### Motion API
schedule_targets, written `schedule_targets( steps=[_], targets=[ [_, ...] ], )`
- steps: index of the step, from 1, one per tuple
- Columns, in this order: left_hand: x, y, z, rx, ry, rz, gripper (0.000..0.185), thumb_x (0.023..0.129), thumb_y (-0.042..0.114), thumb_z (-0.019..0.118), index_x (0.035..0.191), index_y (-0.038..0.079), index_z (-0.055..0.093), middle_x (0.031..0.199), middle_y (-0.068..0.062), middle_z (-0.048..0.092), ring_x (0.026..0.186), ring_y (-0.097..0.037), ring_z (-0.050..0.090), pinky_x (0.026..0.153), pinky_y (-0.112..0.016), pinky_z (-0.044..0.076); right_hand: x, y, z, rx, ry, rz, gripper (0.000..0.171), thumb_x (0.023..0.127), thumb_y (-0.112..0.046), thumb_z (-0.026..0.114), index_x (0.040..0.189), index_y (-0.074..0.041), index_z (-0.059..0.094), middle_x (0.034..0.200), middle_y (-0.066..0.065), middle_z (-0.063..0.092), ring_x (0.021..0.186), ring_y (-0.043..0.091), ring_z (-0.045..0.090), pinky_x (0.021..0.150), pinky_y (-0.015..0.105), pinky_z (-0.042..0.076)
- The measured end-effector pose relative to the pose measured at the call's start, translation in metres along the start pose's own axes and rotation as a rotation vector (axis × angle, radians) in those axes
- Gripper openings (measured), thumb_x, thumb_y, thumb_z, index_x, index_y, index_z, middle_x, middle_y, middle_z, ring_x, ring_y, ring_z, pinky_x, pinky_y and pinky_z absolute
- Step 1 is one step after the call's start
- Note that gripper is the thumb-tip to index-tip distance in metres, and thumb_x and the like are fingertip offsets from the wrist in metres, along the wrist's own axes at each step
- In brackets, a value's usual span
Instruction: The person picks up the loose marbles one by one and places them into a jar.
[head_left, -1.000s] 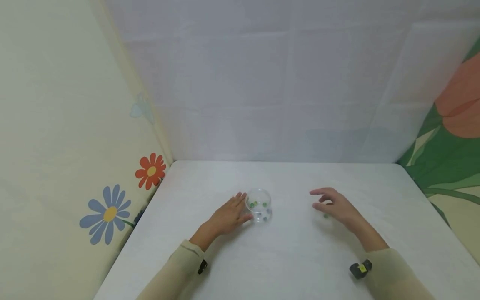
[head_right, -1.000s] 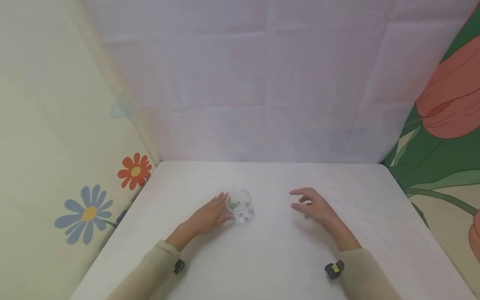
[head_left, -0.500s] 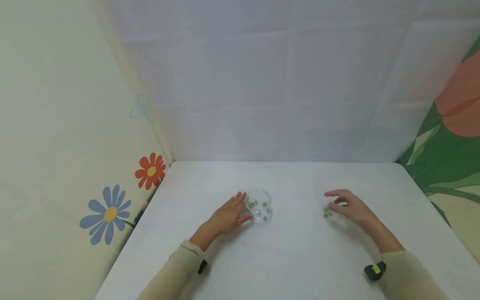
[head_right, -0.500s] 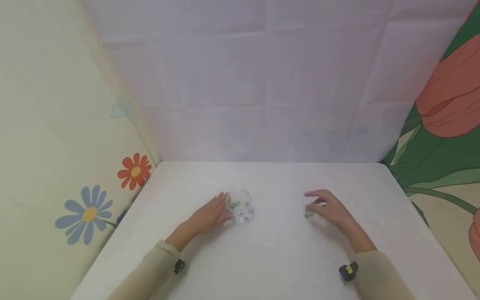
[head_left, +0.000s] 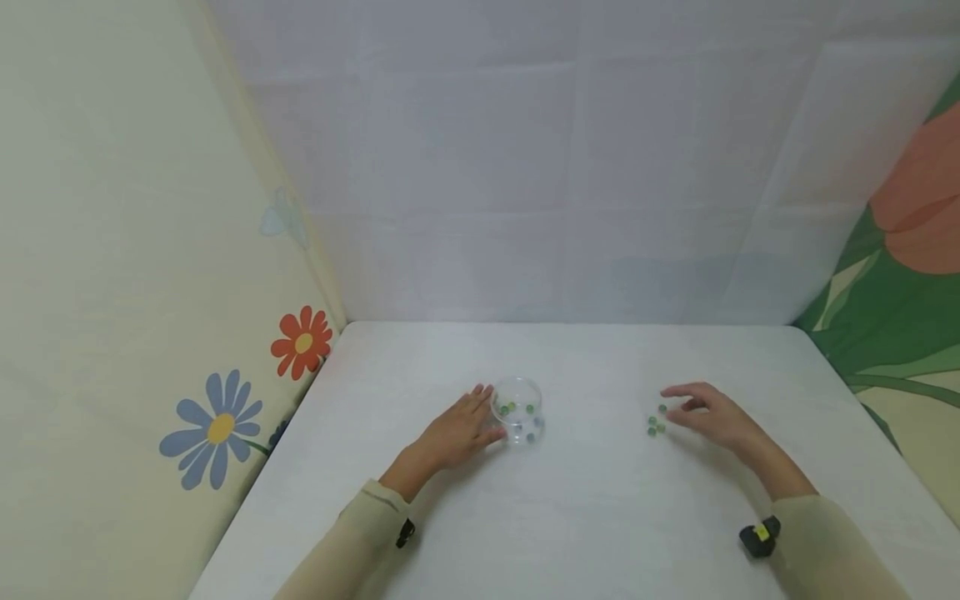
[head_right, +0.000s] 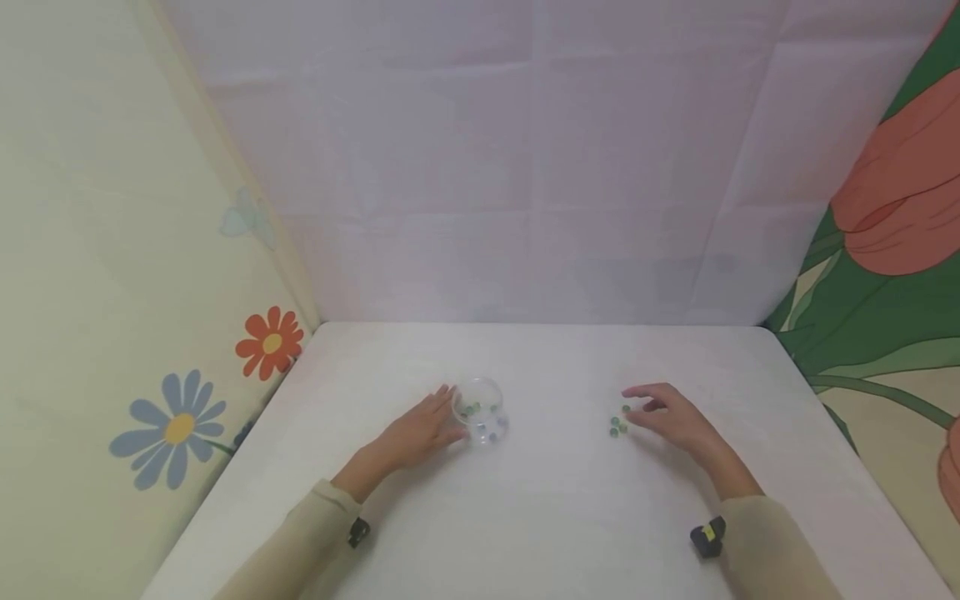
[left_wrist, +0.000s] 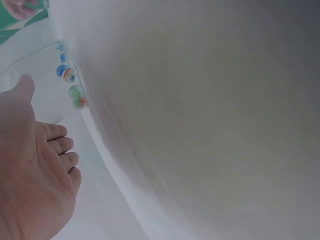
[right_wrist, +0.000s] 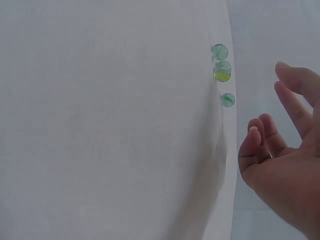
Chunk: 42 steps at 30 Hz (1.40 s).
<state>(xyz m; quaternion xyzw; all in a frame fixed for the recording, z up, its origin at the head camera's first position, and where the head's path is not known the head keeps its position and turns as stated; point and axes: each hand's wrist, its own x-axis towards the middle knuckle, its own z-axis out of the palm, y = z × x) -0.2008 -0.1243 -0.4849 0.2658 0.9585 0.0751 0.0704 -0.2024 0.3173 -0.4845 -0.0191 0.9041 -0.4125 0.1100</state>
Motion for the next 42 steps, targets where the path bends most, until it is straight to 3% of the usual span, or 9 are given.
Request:
schedule_targets(
  steps=[13, 21, 30, 42],
  targets=[
    [0.001, 0.0, 0.001, 0.009, 0.002, 0.003, 0.079, 0.106, 0.056, 0.037, 0.158, -0.003, 0.024, 0.167, -0.015, 0.022, 0.156, -0.028, 0.015, 0.128, -0.04, 0.015, 0.014, 0.007, -0.002, -0.032, -0.059, 0.012, 0.048, 0.096, -0.024, 0.071, 0.138, -0.005, 0.06, 0.147, 0.027, 0.043, 0.12, 0.04, 0.05, 0.09, 0.053, 0.05],
    [0.003, -0.001, 0.003, 0.011, -0.007, 0.008, 0.08, 0.106, 0.056, 0.037, 0.159, -0.002, 0.024, 0.167, -0.015, 0.022, 0.156, -0.028, 0.015, 0.128, -0.04, 0.016, 0.024, 0.01, 0.001, -0.05, -0.071, 0.034, 0.046, 0.093, -0.018, 0.073, 0.134, -0.003, 0.062, 0.139, 0.026, 0.049, 0.112, 0.034, 0.052, 0.087, 0.047, 0.048],
    [0.002, -0.002, 0.003, 0.022, -0.008, 0.004, 0.08, 0.106, 0.057, 0.036, 0.159, -0.002, 0.023, 0.167, -0.014, 0.02, 0.156, -0.027, 0.014, 0.128, -0.04, 0.014, 0.03, 0.016, 0.002, -0.122, -0.068, -0.06, 0.043, 0.091, -0.015, 0.073, 0.13, 0.0, 0.065, 0.127, 0.024, 0.058, 0.1, 0.029, 0.055, 0.08, 0.039, 0.048],
    [0.002, -0.002, 0.003, 0.016, 0.007, 0.002, 0.08, 0.106, 0.056, 0.038, 0.158, -0.003, 0.025, 0.167, -0.015, 0.023, 0.156, -0.028, 0.015, 0.128, -0.04, 0.016, 0.032, 0.012, 0.005, -0.168, -0.055, -0.023, 0.04, 0.09, -0.013, 0.074, 0.128, -0.002, 0.067, 0.131, 0.026, 0.056, 0.11, 0.037, 0.054, 0.095, 0.057, 0.047]
  ],
)
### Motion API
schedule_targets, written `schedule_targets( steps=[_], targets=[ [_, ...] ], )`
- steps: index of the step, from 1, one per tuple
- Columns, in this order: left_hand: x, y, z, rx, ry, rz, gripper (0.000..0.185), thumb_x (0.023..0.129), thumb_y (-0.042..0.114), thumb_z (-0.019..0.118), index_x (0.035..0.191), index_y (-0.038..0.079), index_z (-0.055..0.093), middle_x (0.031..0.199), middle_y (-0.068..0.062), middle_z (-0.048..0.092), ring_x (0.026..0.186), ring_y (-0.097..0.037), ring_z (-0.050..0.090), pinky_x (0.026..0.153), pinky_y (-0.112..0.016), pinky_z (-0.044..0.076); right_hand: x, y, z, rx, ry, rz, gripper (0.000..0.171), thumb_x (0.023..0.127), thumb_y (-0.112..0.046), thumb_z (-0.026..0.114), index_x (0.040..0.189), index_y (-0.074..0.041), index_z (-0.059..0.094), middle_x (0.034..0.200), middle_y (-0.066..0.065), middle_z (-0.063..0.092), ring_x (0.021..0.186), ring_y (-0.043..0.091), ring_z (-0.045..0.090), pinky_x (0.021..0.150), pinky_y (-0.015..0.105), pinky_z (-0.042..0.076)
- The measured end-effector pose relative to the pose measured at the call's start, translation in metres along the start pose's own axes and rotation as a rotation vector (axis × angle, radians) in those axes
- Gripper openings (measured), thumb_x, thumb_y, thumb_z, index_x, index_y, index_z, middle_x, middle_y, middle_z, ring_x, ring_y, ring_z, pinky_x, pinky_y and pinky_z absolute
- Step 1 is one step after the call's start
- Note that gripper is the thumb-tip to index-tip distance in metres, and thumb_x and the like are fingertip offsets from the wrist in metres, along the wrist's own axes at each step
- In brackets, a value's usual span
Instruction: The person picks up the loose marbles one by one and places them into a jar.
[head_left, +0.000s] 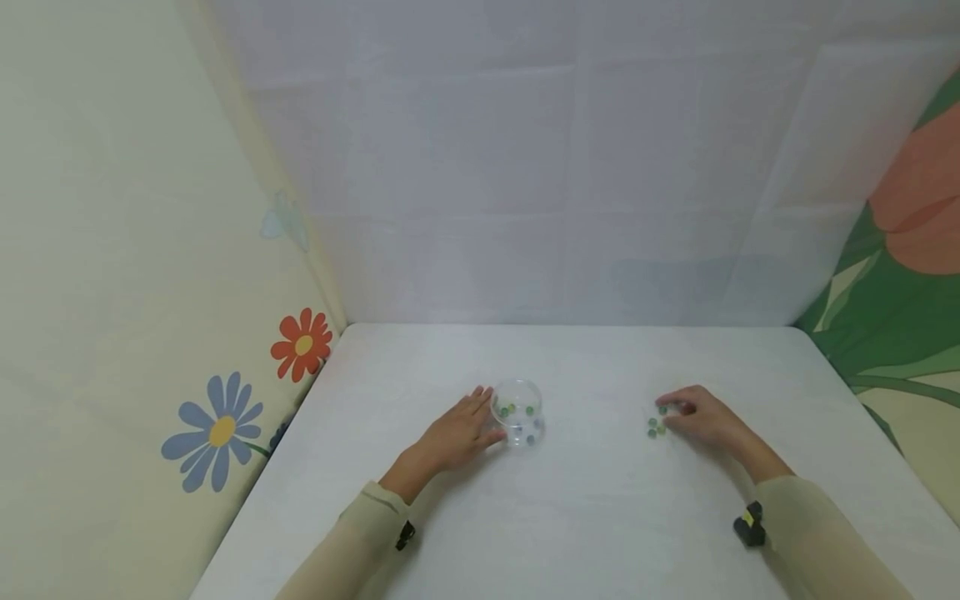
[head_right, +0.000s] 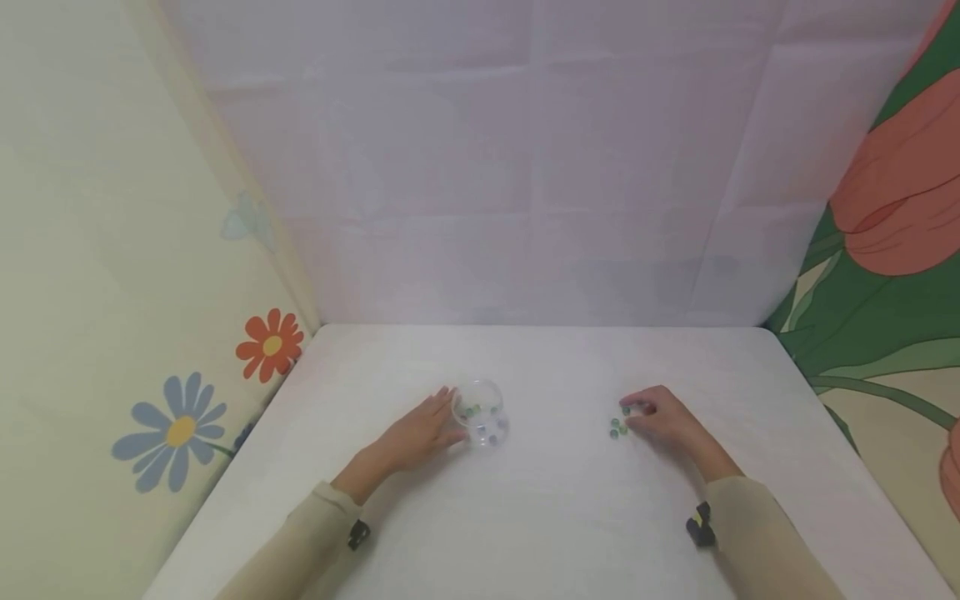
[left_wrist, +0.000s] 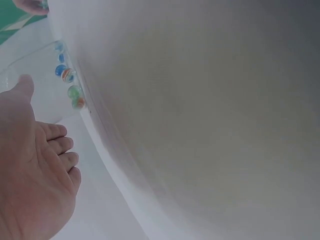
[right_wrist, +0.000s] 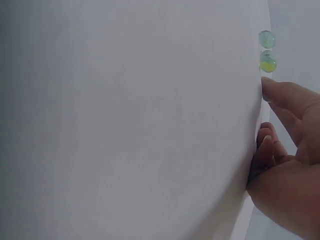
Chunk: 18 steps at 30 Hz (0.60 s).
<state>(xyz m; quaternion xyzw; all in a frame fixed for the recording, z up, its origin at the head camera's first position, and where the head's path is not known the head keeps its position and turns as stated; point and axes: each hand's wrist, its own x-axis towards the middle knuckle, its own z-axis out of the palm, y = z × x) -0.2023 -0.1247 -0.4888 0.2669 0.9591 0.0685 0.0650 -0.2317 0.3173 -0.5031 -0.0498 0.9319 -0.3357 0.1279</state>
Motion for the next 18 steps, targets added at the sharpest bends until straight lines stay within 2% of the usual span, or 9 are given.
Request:
schedule_targets(
  steps=[9, 18],
  targets=[
    [0.0004, -0.0001, -0.0003, 0.003, -0.012, -0.013, 0.081, 0.106, 0.058, 0.036, 0.159, -0.002, 0.023, 0.168, -0.014, 0.02, 0.156, -0.026, 0.013, 0.128, -0.04, 0.014, 0.0048, 0.0035, 0.0024, -0.029, 0.01, 0.026, 0.032, 0.093, -0.01, 0.069, 0.124, -0.004, 0.07, 0.131, 0.027, 0.055, 0.114, 0.04, 0.054, 0.1, 0.06, 0.046],
    [0.0007, 0.0001, 0.0009, -0.007, -0.022, -0.026, 0.081, 0.106, 0.058, 0.036, 0.159, -0.001, 0.022, 0.168, -0.013, 0.019, 0.156, -0.026, 0.012, 0.128, -0.039, 0.013, 0.0055, 0.0013, 0.0026, -0.038, 0.018, 0.052, 0.028, 0.093, -0.01, 0.068, 0.12, -0.003, 0.071, 0.128, 0.026, 0.057, 0.113, 0.039, 0.054, 0.099, 0.06, 0.046]
  ],
)
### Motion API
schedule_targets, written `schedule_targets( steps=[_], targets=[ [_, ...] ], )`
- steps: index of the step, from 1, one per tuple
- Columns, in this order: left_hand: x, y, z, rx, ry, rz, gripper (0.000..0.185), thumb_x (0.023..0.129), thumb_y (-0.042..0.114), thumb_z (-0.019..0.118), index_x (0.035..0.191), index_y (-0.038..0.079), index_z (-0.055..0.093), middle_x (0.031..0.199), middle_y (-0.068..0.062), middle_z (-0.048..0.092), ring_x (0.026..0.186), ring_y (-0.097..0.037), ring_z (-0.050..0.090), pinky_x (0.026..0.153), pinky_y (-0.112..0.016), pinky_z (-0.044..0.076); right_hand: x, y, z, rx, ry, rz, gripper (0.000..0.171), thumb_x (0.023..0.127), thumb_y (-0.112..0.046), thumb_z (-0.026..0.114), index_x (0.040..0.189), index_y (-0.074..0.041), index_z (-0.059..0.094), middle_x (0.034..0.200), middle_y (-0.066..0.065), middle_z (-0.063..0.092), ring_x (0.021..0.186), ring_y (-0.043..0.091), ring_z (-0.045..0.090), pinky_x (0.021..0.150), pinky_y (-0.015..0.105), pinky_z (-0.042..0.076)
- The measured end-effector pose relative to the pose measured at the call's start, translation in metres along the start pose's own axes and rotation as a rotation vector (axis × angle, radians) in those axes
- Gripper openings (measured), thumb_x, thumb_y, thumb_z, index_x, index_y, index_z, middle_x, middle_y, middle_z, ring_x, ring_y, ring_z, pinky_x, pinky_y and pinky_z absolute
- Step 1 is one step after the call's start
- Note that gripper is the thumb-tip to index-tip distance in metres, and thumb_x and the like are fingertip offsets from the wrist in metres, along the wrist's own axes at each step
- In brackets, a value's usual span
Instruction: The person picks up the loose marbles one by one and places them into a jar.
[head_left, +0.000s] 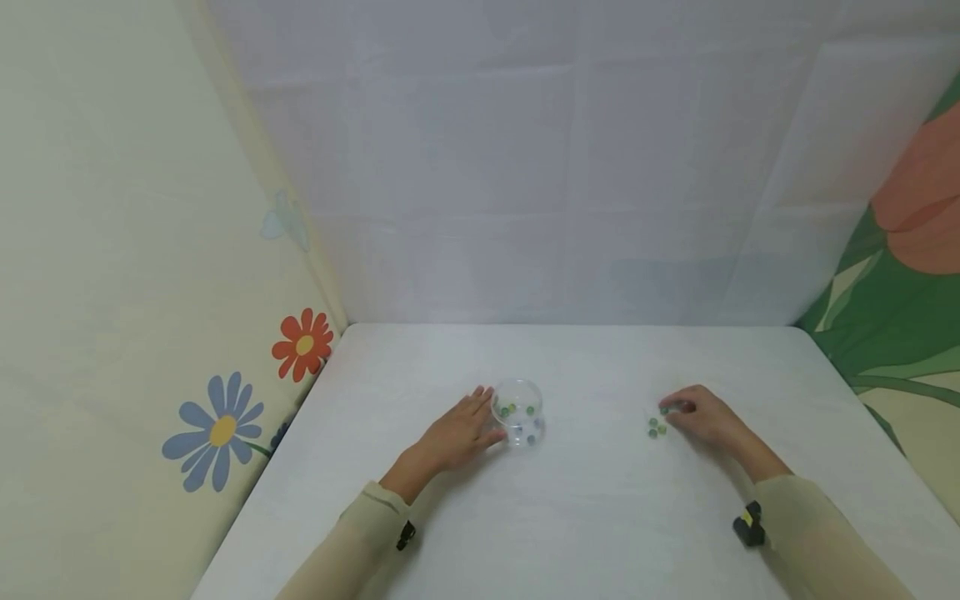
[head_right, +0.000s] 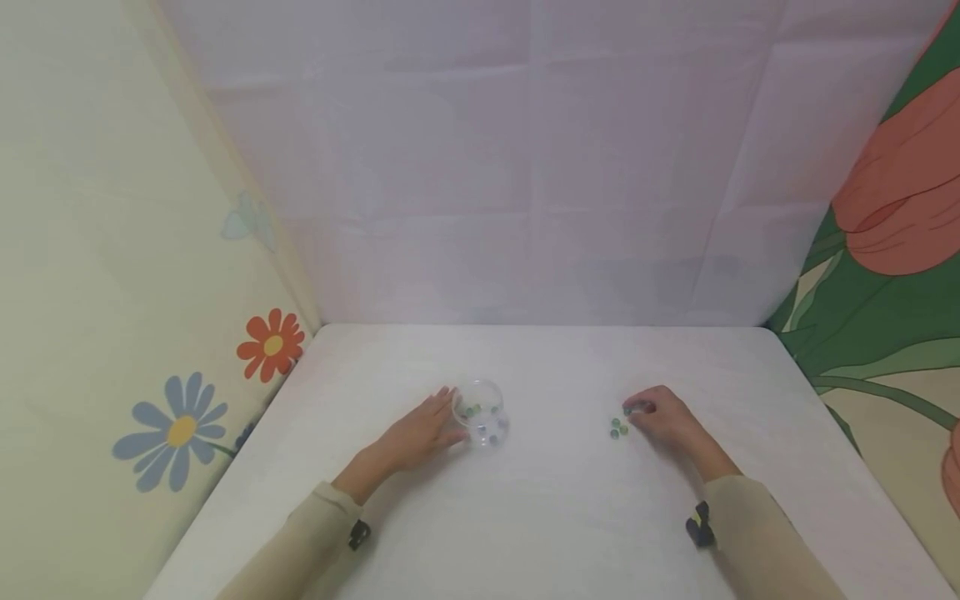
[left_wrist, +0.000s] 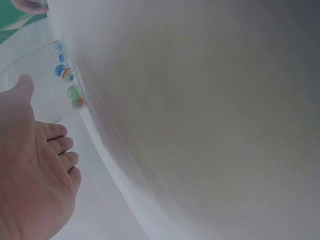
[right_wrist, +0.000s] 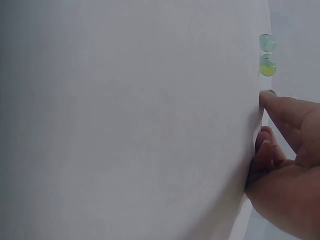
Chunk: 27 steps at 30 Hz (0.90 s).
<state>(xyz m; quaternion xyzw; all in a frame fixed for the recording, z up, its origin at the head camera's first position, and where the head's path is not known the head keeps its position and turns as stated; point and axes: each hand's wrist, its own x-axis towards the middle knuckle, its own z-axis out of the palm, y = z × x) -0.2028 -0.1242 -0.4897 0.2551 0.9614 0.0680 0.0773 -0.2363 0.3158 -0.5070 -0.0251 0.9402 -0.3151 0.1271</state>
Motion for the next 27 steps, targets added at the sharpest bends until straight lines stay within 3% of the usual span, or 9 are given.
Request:
schedule_targets(
  steps=[20, 23, 27],
  targets=[
    [-0.001, 0.0, 0.0, -0.007, 0.008, 0.011, 0.08, 0.106, 0.057, 0.036, 0.159, -0.002, 0.023, 0.168, -0.014, 0.019, 0.156, -0.027, 0.013, 0.128, -0.04, 0.014, -0.01, -0.004, -0.005, 0.044, 0.022, 0.025, 0.034, 0.098, -0.016, 0.064, 0.128, 0.0, 0.065, 0.134, 0.029, 0.056, 0.12, 0.046, 0.053, 0.1, 0.062, 0.045],
    [-0.002, 0.0, -0.001, -0.009, 0.009, 0.014, 0.08, 0.106, 0.057, 0.036, 0.159, -0.002, 0.023, 0.167, -0.014, 0.02, 0.156, -0.027, 0.013, 0.128, -0.04, 0.015, -0.014, -0.006, -0.009, 0.082, 0.026, 0.034, 0.035, 0.099, -0.018, 0.062, 0.13, -0.001, 0.063, 0.138, 0.029, 0.053, 0.121, 0.045, 0.052, 0.096, 0.058, 0.05],
    [-0.001, 0.0, 0.0, -0.005, 0.002, 0.012, 0.081, 0.106, 0.057, 0.035, 0.159, -0.002, 0.022, 0.168, -0.014, 0.019, 0.156, -0.026, 0.013, 0.128, -0.04, 0.014, -0.02, -0.008, -0.013, 0.132, 0.041, 0.008, 0.036, 0.1, -0.018, 0.062, 0.132, 0.0, 0.062, 0.14, 0.03, 0.049, 0.117, 0.042, 0.056, 0.083, 0.044, 0.059]
  ],
)
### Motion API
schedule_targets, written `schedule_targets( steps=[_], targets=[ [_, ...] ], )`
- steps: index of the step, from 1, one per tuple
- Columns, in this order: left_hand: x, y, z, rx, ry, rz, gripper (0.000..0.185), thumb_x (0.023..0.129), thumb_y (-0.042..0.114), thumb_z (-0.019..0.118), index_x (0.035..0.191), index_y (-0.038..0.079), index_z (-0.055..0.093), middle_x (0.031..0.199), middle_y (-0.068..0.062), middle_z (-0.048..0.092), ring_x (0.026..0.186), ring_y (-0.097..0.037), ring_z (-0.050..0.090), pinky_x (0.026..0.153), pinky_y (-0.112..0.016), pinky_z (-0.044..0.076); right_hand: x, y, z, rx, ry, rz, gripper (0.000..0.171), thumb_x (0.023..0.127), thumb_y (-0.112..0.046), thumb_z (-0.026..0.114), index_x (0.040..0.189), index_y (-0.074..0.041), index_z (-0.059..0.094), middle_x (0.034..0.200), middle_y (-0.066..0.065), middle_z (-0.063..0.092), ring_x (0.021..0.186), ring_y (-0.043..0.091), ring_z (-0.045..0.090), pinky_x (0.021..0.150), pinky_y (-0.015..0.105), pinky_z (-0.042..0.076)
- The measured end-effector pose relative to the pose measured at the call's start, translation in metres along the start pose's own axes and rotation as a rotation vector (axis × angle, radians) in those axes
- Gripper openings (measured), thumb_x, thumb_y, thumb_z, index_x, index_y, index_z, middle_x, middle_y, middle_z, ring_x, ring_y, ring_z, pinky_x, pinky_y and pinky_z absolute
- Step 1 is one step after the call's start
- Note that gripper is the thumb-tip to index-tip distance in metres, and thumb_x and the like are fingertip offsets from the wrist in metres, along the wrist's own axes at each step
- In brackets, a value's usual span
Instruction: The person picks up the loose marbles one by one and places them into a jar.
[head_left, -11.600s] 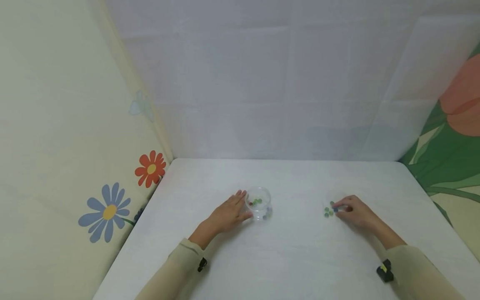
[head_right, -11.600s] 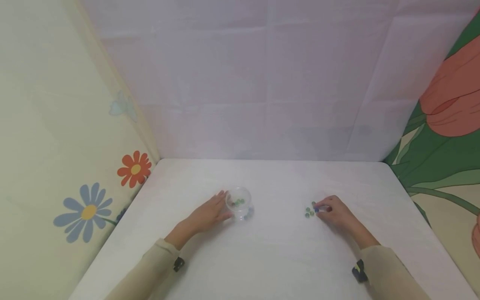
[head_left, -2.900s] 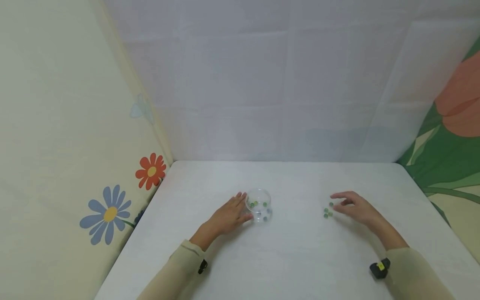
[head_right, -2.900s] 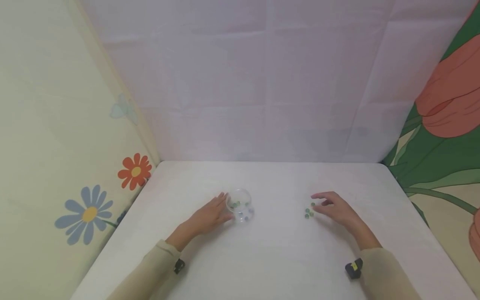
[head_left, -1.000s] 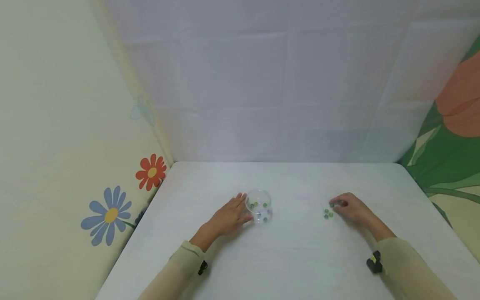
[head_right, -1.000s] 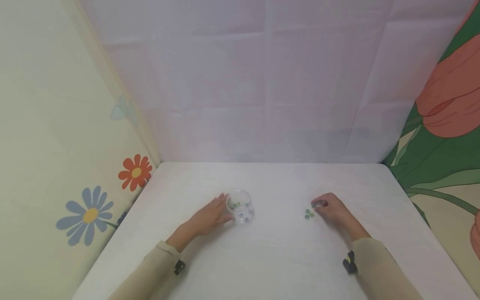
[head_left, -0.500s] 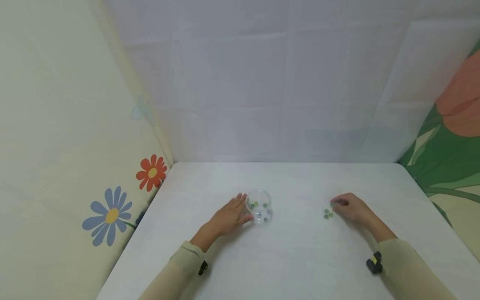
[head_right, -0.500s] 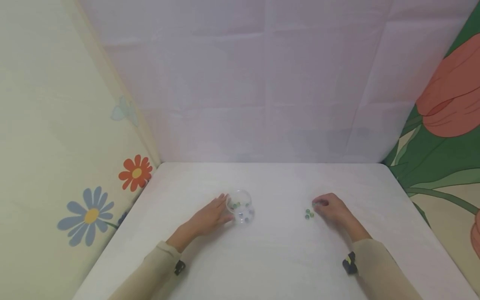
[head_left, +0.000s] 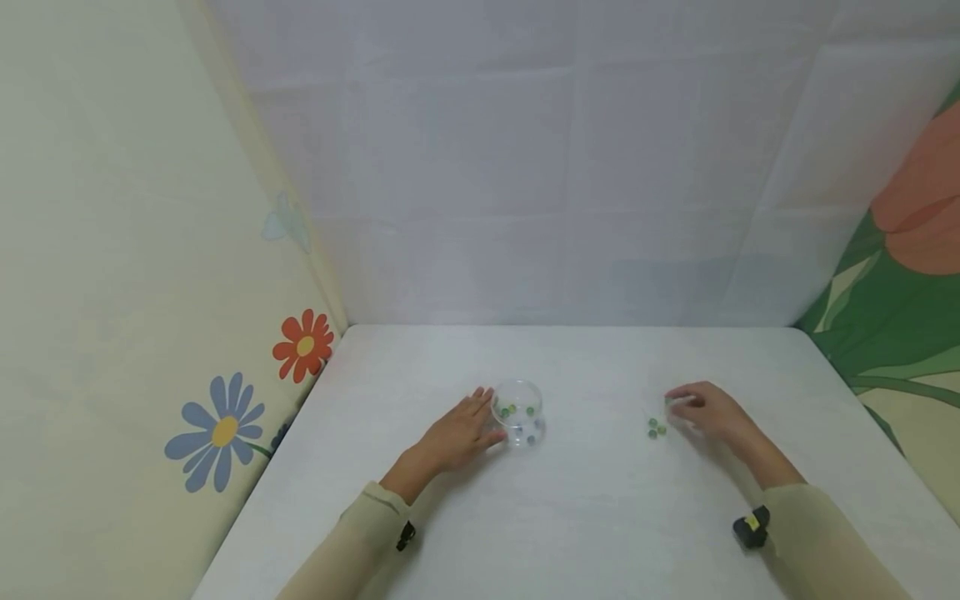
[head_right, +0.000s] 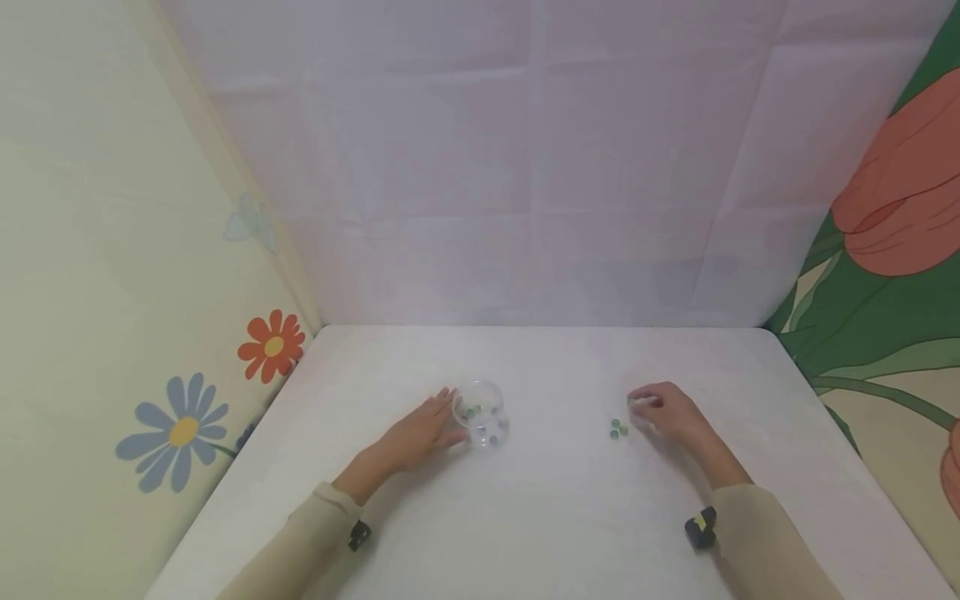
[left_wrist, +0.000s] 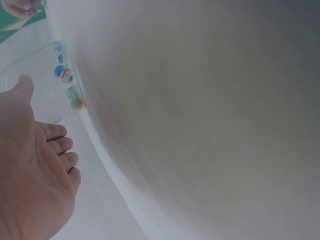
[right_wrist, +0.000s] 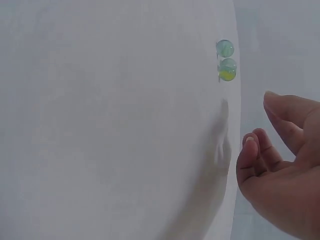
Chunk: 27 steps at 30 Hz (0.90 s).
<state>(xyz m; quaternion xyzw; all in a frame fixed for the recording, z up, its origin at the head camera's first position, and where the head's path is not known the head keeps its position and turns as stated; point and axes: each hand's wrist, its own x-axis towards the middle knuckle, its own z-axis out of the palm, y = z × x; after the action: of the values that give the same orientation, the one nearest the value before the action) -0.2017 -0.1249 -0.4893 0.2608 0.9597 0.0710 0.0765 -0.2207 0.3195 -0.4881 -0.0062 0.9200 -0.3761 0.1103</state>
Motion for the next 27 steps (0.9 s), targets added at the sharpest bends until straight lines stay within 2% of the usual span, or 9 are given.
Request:
schedule_targets(
  steps=[2, 5, 15, 27],
  targets=[
    [0.0, 0.0, 0.0, 0.001, -0.003, 0.001, 0.081, 0.106, 0.058, 0.035, 0.159, -0.002, 0.022, 0.168, -0.014, 0.019, 0.156, -0.026, 0.012, 0.128, -0.04, 0.014, -0.002, -0.002, -0.001, 0.028, 0.006, -0.002, 0.037, 0.1, -0.019, 0.062, 0.132, -0.001, 0.062, 0.14, 0.029, 0.048, 0.115, 0.041, 0.056, 0.079, 0.039, 0.059],
    [0.0, 0.0, -0.001, 0.008, -0.008, 0.001, 0.081, 0.106, 0.058, 0.034, 0.159, -0.002, 0.021, 0.168, -0.014, 0.019, 0.156, -0.026, 0.012, 0.128, -0.04, 0.014, -0.005, -0.005, -0.001, 0.054, 0.012, 0.002, 0.039, 0.1, -0.022, 0.063, 0.133, -0.002, 0.062, 0.141, 0.028, 0.047, 0.116, 0.04, 0.056, 0.078, 0.038, 0.058],
    [0.0, -0.001, 0.0, -0.003, 0.004, 0.009, 0.08, 0.106, 0.057, 0.037, 0.158, -0.003, 0.024, 0.167, -0.015, 0.021, 0.156, -0.028, 0.014, 0.128, -0.041, 0.015, -0.014, -0.024, 0.005, 0.102, 0.03, -0.005, 0.042, 0.1, -0.029, 0.065, 0.135, -0.005, 0.061, 0.146, 0.026, 0.046, 0.126, 0.043, 0.049, 0.093, 0.055, 0.05],
    [-0.001, 0.002, -0.003, -0.007, 0.013, 0.003, 0.08, 0.106, 0.057, 0.038, 0.158, -0.003, 0.026, 0.167, -0.015, 0.022, 0.156, -0.028, 0.016, 0.128, -0.041, 0.017, -0.022, -0.037, 0.011, 0.136, 0.056, -0.033, 0.042, 0.1, -0.031, 0.065, 0.134, -0.006, 0.062, 0.145, 0.024, 0.048, 0.127, 0.042, 0.049, 0.1, 0.062, 0.045]
  ],
)
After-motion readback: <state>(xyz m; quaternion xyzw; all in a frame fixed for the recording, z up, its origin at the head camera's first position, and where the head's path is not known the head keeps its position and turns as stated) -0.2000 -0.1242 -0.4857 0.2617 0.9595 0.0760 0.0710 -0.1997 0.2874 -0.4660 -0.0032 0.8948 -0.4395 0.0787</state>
